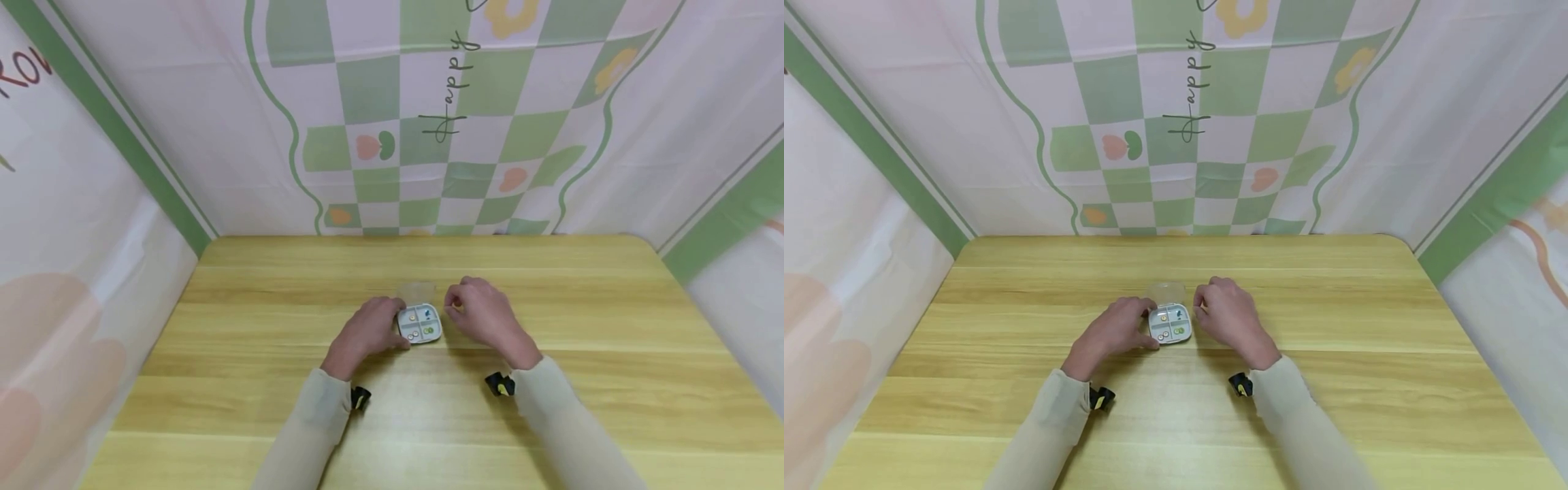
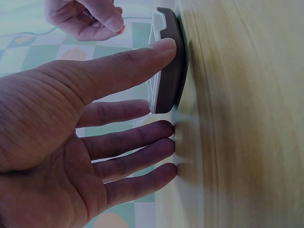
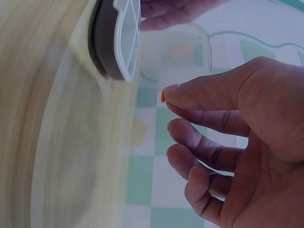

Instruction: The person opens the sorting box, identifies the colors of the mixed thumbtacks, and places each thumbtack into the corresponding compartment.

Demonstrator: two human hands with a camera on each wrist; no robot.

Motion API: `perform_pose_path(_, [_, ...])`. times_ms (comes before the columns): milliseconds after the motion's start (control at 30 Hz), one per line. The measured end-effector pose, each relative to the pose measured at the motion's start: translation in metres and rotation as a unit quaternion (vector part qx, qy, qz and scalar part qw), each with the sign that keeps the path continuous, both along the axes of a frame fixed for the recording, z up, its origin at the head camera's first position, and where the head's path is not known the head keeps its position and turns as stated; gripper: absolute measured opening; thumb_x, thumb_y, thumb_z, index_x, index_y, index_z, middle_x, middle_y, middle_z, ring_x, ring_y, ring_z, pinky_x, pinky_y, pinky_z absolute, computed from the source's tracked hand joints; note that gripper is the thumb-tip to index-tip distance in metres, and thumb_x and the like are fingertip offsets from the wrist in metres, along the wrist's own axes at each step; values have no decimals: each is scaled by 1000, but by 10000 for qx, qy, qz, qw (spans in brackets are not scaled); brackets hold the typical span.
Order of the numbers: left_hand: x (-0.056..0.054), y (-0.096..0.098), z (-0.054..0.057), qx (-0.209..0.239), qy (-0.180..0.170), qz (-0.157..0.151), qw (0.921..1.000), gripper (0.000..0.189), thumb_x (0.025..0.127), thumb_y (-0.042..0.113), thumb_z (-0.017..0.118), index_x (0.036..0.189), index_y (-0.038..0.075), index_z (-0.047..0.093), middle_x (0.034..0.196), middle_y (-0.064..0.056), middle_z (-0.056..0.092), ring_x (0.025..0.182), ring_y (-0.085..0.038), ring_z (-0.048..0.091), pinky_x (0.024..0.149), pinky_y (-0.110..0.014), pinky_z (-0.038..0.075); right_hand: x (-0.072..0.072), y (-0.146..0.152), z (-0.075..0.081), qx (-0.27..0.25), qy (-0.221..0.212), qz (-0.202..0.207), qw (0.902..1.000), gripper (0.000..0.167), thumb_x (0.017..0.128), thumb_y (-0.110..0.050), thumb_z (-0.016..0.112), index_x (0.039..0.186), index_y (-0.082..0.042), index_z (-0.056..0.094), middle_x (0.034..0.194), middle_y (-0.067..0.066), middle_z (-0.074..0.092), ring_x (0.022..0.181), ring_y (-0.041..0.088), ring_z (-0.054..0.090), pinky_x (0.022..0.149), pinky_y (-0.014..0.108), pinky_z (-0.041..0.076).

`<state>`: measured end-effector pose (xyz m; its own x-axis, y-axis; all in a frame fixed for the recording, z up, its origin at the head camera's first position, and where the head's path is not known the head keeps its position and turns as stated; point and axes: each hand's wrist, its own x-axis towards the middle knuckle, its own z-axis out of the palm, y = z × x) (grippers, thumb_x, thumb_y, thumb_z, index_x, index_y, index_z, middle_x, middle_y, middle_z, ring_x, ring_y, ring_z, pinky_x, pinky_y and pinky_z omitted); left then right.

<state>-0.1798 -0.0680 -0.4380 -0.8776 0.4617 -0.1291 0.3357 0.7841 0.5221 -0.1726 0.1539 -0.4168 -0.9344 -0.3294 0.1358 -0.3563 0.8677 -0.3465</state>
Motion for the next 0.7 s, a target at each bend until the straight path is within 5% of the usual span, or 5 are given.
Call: perform_pose_path(700, [-2,-3,0,6,180,-182,9997,57,80,26,89,125,2,64,108,-6,68,90,-18,58,80,-33,50,-3,-42,-9,-10,-38,174,9998,4,85,-10,78,86,-9,74,82,2,61,77,20,55,65,37,51])
